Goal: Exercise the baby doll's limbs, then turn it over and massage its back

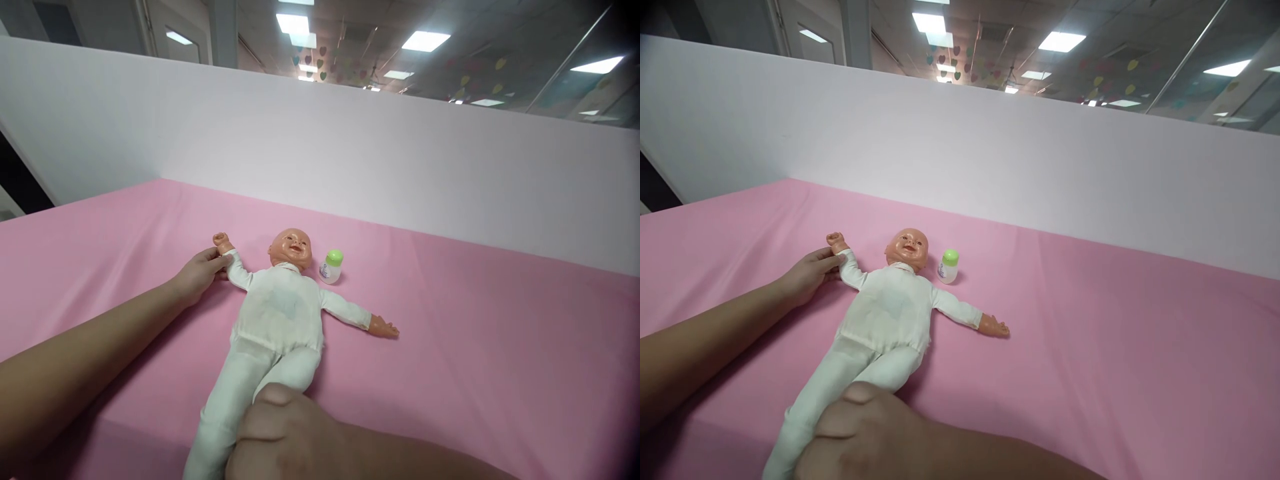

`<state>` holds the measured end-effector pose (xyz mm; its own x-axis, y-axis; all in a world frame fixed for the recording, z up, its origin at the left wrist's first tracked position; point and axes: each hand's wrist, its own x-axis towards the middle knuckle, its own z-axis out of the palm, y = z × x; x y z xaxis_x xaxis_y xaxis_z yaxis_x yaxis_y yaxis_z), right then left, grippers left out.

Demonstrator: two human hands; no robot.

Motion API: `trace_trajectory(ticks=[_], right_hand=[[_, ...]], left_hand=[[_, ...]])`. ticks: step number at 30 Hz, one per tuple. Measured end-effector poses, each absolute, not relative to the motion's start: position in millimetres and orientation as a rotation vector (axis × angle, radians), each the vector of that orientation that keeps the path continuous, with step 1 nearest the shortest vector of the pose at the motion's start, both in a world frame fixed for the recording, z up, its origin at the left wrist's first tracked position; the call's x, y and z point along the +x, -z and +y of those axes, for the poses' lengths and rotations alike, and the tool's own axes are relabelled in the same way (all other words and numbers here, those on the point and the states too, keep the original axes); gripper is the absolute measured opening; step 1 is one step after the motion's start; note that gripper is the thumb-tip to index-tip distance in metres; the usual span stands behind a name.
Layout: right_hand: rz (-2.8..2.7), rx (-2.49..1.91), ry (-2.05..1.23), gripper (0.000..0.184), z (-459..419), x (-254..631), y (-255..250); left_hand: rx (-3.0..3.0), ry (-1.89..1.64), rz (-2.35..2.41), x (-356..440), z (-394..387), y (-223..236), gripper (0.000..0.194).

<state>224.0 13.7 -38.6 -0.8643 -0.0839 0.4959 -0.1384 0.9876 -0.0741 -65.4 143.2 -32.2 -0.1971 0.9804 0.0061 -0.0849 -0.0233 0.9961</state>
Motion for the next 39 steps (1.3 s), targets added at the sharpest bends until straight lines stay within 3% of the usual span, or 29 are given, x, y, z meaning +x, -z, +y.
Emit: trace_trajectory(ticks=[5,13,18,21,23,30,39], right_hand=[[-2.632,0.252,-0.185,0.031,17,212,63],[-2.471,0.134,-0.191,0.015,15,218,41],[-2.195,-0.111,-0.273,0.015,18,223,6],[-2.139,-0.197,-0.202,0.034,34,231,-8],[-2.083,-0.303,-0.183,0.035,50,236,-9],[-2.067,-0.567,-0.393,0.032,94,238,3],[-2.045,-0.488,-0.34,0.039,88,243,0]], left_hand=[[1.083,-1.409,1.262,-65,142,34,0.048],[1.719,-1.402,1.722,-49,117,22,0.033],[2.393,-1.313,1.702,-28,106,27,0.05],[2.722,-1.207,1.514,-19,106,31,0.048],[2.821,-1.104,1.467,-17,108,32,0.05],[2.906,-0.975,1.421,-20,106,31,0.055],[2.645,-1.039,1.38,-22,107,27,0.052]])
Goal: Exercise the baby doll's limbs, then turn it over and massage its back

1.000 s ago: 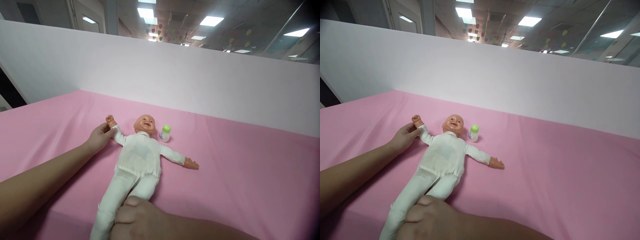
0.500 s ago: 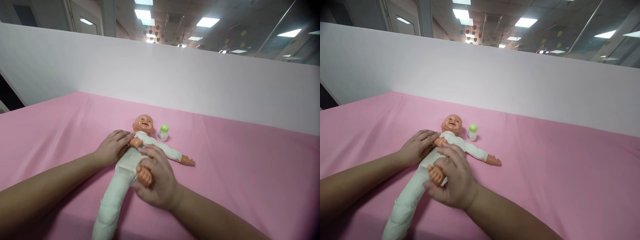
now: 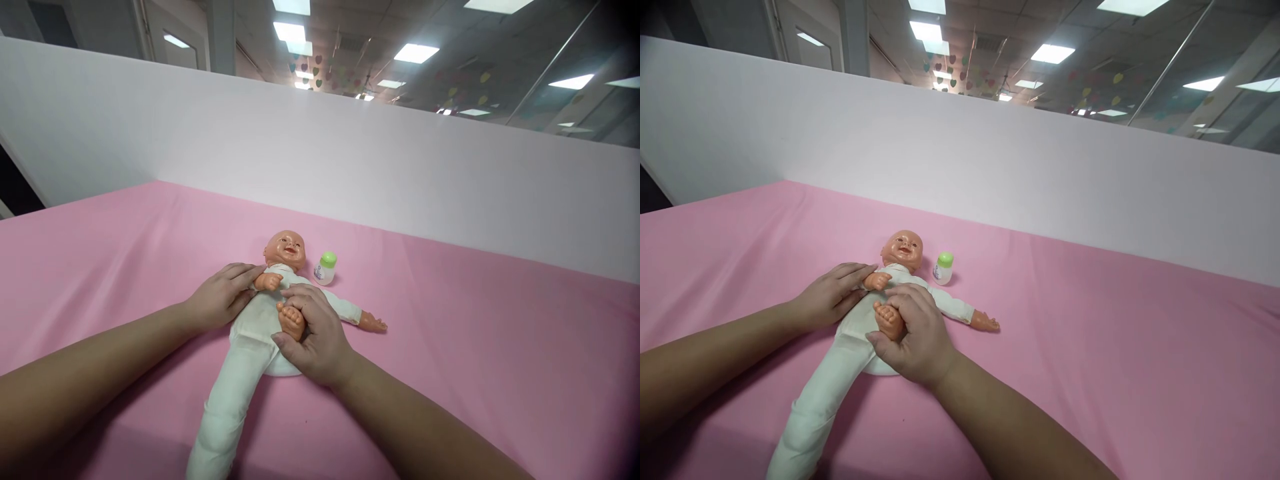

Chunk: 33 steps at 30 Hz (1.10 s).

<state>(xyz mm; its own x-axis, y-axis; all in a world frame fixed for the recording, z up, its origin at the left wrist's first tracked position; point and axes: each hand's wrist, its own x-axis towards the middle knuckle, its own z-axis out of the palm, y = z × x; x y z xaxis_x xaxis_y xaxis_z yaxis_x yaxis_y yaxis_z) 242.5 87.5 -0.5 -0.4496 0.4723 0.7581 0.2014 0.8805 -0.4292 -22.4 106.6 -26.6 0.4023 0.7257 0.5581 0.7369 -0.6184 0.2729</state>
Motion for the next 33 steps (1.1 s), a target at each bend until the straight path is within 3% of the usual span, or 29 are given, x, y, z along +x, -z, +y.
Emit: trace_trajectory(ticks=[4,8,12,16,26,33], right_hand=[[-2.074,-0.358,-0.25,0.046,76,241,-5],[-2.133,-0.234,-0.26,0.048,51,234,-7],[-2.318,-0.054,-0.239,0.028,29,232,1],[-2.542,0.104,-0.222,0.014,21,228,21],[-2.558,0.271,-0.161,0.033,25,205,64],[-2.517,0.257,-0.202,0.015,24,215,42]], left_hand=[[-2.621,1.298,-1.705,-26,109,23,0.052],[-2.457,1.87,-2.053,-35,119,26,0.051],[-2.236,2.46,-2.177,-48,133,35,0.05],[-2.069,2.791,-2.255,-56,140,36,0.044],[-2.012,2.867,-2.289,-56,139,30,0.045],[-2.161,2.801,-2.196,-56,136,33,0.043]])
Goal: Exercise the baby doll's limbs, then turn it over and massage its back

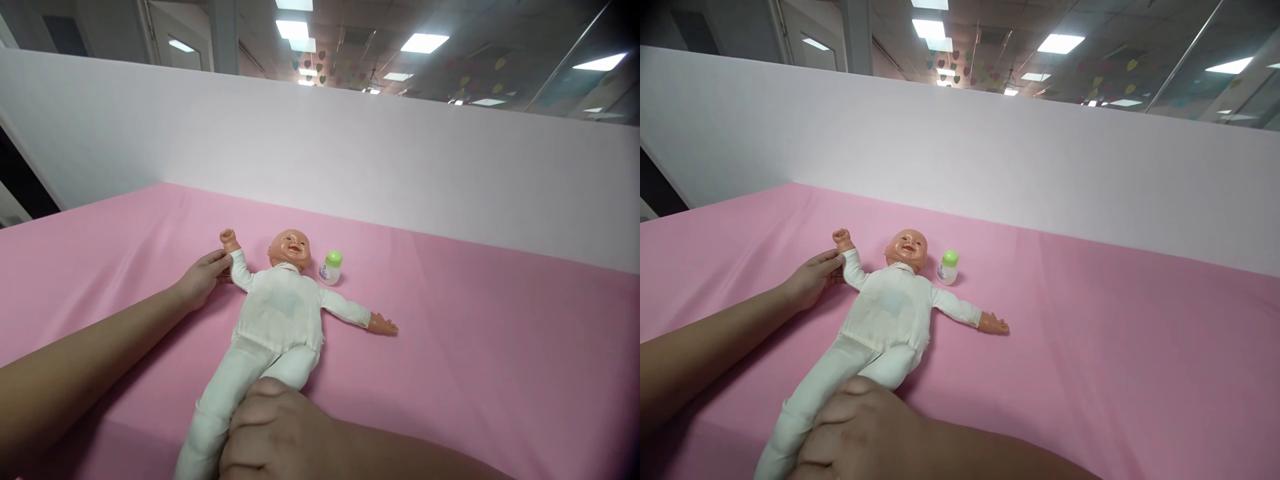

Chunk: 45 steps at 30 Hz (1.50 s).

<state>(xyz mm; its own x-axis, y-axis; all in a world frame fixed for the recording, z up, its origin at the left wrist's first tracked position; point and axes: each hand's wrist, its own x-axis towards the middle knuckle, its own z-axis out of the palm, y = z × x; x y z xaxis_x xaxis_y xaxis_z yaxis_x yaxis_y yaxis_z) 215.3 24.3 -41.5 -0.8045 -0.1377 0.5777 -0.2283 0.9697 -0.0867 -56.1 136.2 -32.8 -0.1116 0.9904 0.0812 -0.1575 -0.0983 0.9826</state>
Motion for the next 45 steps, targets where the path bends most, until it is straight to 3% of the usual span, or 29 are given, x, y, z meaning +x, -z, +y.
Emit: trace_trajectory(ticks=[10,12,16,22,27,32,35,40,45], right_hand=[[-2.127,-0.18,-0.206,0.027,27,234,-10],[-2.095,-0.2,-0.196,0.036,42,238,-13],[-2.023,-0.417,-0.21,0.036,73,243,-8],[-2.14,-0.486,-0.337,0.038,90,241,0],[-2.094,-0.452,-0.26,0.043,88,242,0],[-2.098,-0.28,-0.106,0.05,72,241,-8],[-2.113,-0.18,-0.146,0.045,53,234,-10],[-2.212,-0.032,-0.211,0.019,26,228,3],[-2.546,0.139,-0.191,0.015,16,229,24]], left_hand=[[1.802,-1.261,1.344,-33,108,23,0.045],[2.027,-1.184,1.372,-26,102,20,0.044],[2.437,-1.078,1.344,-18,96,18,0.042],[2.592,-1.012,1.342,-16,98,22,0.042],[2.467,-1.052,1.367,-16,99,21,0.043],[1.935,-1.235,1.386,-24,109,25,0.048],[1.576,-1.391,1.359,-37,122,31,0.047],[1.123,-1.473,1.314,-58,138,32,0.035],[0.97,-1.475,1.353,-64,142,25,0.032]])
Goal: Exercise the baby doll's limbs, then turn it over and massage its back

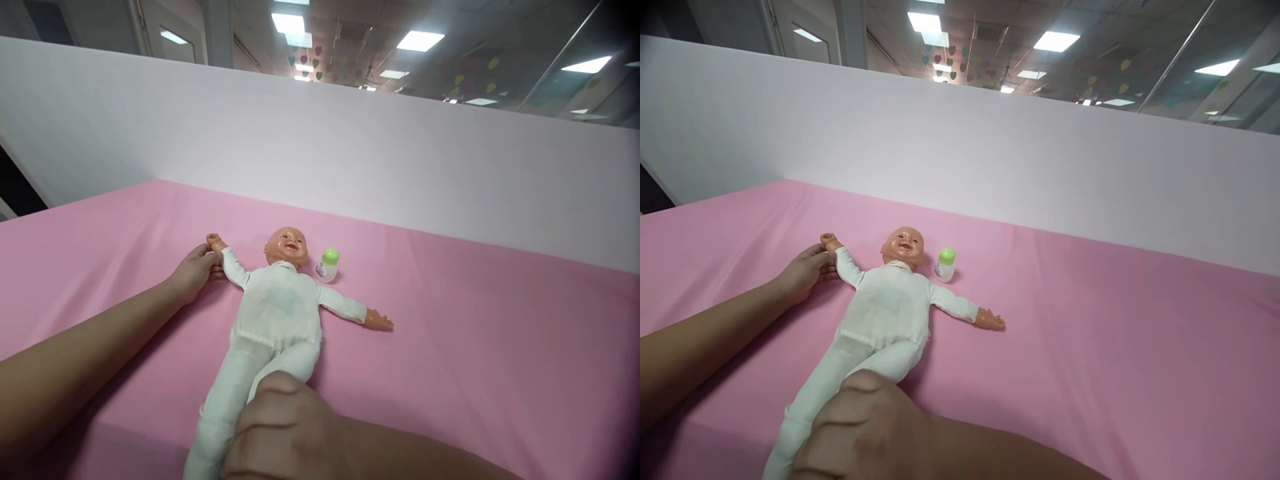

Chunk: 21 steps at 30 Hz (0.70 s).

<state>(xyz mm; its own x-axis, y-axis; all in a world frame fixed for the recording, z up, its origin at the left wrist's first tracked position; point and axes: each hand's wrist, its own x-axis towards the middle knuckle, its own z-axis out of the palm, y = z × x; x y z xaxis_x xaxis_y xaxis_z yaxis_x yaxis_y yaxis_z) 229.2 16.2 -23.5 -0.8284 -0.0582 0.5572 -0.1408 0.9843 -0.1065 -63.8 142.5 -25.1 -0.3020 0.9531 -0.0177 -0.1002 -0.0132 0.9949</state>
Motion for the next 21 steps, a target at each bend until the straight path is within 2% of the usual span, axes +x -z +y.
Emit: trace_trajectory(ticks=[6,14,17,20,21], right_hand=[[-2.744,0.335,-0.126,0.033,17,214,52],[-2.785,0.306,-0.059,0.026,17,211,44],[-2.627,0.24,-0.081,0.021,14,218,30],[-2.435,0.065,-0.126,0.023,10,229,10],[-2.382,-0.03,-0.14,0.018,9,233,3]], left_hand=[[0.951,-1.493,1.356,-63,145,26,0.029],[1.297,-1.501,1.508,-61,137,33,0.041],[1.57,-1.495,1.63,-53,124,28,0.049],[1.905,-1.43,1.693,-39,108,23,0.058],[2.038,-1.386,1.675,-33,104,22,0.058]])
